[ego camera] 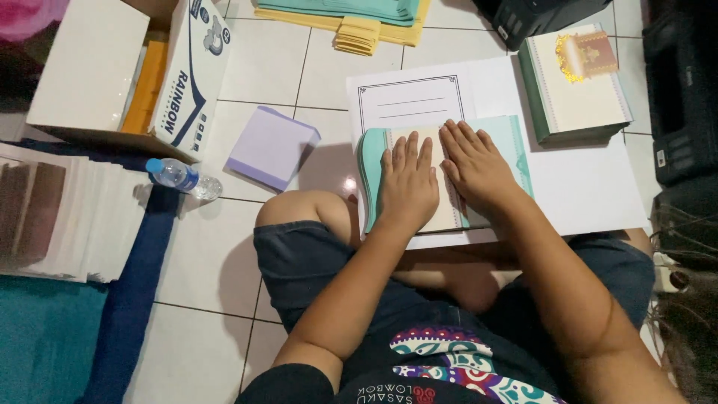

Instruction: Folding paper invitations and inserting them into decorative cardstock sleeves.

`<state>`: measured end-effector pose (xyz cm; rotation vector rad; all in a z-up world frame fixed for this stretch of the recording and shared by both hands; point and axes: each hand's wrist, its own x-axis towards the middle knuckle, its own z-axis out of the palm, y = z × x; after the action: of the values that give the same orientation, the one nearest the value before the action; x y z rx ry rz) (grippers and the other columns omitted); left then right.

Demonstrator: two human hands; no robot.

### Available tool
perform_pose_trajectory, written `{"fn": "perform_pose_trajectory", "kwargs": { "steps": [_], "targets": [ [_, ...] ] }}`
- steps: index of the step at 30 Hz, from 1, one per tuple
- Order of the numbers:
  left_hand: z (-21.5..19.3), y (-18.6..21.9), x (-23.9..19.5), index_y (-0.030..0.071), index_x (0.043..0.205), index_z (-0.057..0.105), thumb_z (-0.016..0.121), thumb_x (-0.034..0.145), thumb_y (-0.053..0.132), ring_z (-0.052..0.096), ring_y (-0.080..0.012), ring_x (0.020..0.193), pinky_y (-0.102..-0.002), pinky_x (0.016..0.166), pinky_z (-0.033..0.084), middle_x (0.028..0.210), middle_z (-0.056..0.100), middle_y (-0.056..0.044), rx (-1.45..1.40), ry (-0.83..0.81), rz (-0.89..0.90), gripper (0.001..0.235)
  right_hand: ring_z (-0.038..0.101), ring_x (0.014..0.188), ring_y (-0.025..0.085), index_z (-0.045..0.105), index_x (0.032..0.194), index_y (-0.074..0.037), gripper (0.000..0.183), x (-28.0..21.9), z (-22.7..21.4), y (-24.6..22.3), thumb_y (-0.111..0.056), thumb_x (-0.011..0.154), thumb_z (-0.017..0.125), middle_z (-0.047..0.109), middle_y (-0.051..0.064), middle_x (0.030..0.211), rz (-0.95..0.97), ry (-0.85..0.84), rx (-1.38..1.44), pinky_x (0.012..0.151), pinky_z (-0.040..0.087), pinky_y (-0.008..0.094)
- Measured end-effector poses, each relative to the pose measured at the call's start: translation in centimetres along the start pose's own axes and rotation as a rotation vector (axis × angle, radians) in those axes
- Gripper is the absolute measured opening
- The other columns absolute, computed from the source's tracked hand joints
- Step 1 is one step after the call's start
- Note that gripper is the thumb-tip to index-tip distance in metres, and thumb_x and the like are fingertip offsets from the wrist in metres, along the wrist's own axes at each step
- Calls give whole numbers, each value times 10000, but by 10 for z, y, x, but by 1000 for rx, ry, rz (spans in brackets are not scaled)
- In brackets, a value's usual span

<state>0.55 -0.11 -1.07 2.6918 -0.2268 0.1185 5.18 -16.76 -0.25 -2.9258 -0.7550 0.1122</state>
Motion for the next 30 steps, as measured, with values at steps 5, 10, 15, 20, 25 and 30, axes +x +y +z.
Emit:
{"fn": "perform_pose_trajectory", "kwargs": {
  "steps": [5,10,15,20,25,30],
  "targets": [
    [3,-3,1,58,1573,340,329,1040,260,224,-396,1545,-582,1233,80,1650,272,-233,1,-3,8,570,163,1587,254,220,1660,-161,662,-38,20,-7,-483,1081,233,215,76,1721,38,1,-33,1267,92,441],
    [6,-1,2,33,1574,331,327,1044,274,217,-399,1546,-578,1231,75,1652,261,-242,25,-11,10,582,172,1584,237,222,1662,-168,670,-43,28,0,-494,1077,240,226,63,1719,32,-5,-43,1265,85,428],
    [5,-1,2,28,1581,306,314,1043,297,197,-397,1551,-578,1236,67,1662,238,-236,49,-38,2,602,161,1585,262,215,1660,-151,647,-11,-5,-5,-465,1094,221,217,86,1717,-13,4,-9,1265,98,455],
    [0,0,3,29,1584,300,298,1047,285,192,-388,1555,-573,1237,61,1665,237,-225,47,-51,-9,594,154,1589,250,230,1660,-150,641,-8,-3,-6,-461,1102,183,199,75,1723,6,24,12,1264,73,453],
    [0,-2,2,20,1583,293,288,1052,273,190,-390,1555,-578,1236,56,1662,237,-233,16,-42,-4,588,165,1584,249,211,1657,-148,655,-51,11,-20,-473,1088,211,201,85,1722,33,-11,-47,1265,101,454],
    [4,-2,1,15,1585,287,297,1056,280,193,-400,1553,-582,1233,54,1662,235,-241,28,-14,10,592,140,1583,241,178,1666,-178,675,-60,10,-16,-489,1070,231,174,66,1725,33,-88,1,1256,85,455]
  ]
}}
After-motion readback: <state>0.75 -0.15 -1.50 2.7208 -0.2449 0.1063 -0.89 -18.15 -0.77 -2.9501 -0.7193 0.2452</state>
